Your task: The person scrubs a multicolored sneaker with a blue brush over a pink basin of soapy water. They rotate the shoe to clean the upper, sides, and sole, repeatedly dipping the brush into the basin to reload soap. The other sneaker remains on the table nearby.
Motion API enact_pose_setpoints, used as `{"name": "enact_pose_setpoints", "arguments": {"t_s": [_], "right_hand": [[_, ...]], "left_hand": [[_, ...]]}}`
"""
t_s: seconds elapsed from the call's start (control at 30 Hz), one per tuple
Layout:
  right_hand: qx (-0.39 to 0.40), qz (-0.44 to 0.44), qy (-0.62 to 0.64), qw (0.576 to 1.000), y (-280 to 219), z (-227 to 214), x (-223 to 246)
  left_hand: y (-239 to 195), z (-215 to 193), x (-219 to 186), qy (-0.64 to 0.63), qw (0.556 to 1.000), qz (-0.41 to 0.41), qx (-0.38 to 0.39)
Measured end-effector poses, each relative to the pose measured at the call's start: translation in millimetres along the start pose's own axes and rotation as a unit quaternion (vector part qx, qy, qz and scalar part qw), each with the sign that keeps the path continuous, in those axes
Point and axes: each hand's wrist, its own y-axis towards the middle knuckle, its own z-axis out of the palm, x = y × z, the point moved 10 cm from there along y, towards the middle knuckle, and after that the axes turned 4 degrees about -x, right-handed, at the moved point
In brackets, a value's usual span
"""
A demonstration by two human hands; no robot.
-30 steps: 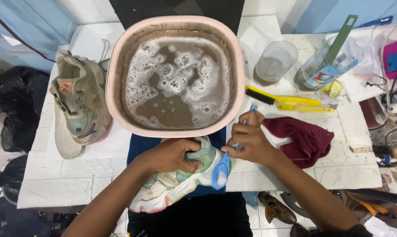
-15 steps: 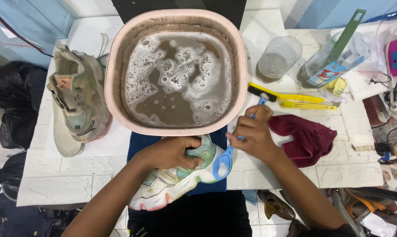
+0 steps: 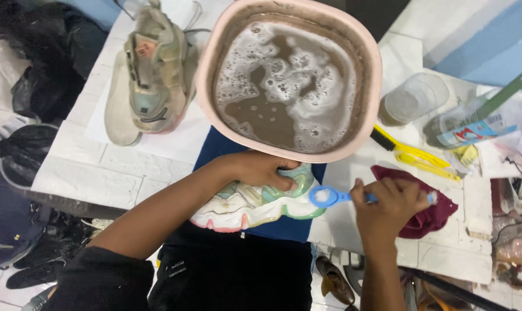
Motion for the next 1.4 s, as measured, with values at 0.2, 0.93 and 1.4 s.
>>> {"name": "enact_pose_setpoints", "arguments": {"t_s": [0.2,0.93,1.4], "right_hand": [[0.018,-0.020,0.016,1.000,12.0,-19.8,100.5],[0.116,0.287,0.099,0.946,-20.9,-39.8,118.3],[-0.023,0.632,0.407,0.659,-169.9,-37.9,49.1]], "left_hand": [[-4.1,8.4,2.0,-0.009,0.994,-0.097,0.048],[-0.8,5.6,-5.2,-0.010,1.000,0.002,0.000],[-39.1,27.2,-59.8,0.110,0.992,0.054,-0.009]]}}
